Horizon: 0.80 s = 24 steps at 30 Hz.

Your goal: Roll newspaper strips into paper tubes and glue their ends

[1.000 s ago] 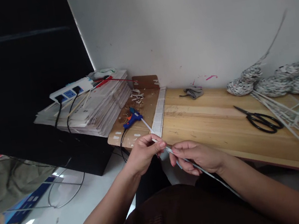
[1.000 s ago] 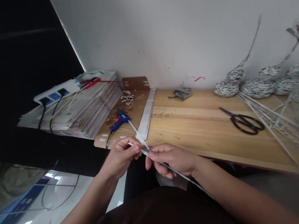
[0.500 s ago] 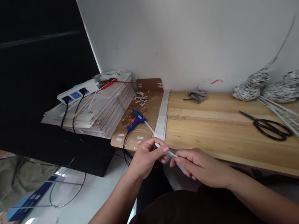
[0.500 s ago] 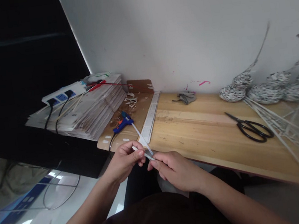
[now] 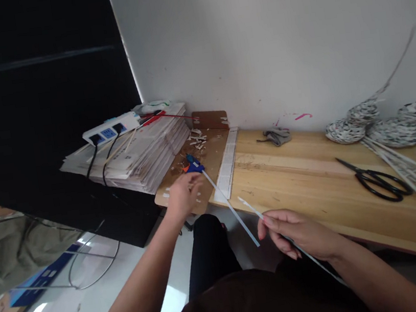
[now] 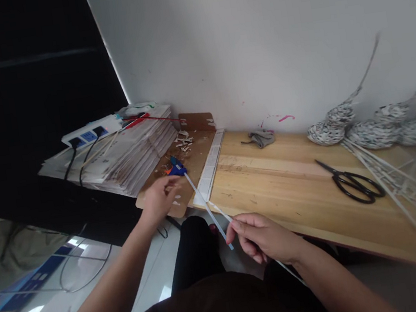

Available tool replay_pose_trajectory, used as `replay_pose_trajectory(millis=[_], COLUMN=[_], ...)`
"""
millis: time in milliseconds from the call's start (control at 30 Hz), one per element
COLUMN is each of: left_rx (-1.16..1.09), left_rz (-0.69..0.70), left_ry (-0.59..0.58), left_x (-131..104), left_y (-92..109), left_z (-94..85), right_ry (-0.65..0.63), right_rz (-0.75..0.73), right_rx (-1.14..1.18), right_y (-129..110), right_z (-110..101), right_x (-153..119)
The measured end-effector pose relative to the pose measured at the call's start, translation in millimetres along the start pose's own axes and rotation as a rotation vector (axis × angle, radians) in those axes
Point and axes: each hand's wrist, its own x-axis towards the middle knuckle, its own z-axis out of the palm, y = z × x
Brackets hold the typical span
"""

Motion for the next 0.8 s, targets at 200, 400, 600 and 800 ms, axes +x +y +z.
replay_pose_trajectory(millis=[200,400,600,800], left_rx=[0.533,0.532,0.566,0.2], left_rz=[0.014,0.049,0.053,0.118], left_ry=[-0.044,-0.06,-0.064,-0.018], left_x=[37.3,53.6,50.9,22.8], left_y=[-49.5,-62.0,-72.8,-12.0], left_z=[-9.9,-25.4,-41.3,-12.8], right_ry=[0.125,0.195,0.176,0.201], right_rz=[-0.035,-0.035,-0.061,-0.104], right_rx=[0.159,0.229,0.374,0.425], right_y=[17.7,20.1,16.4,6.8], right_z=[-11.0,-16.0,-23.0,-25.1], right_x=[-3.9,-7.1,-20.7,-28.8])
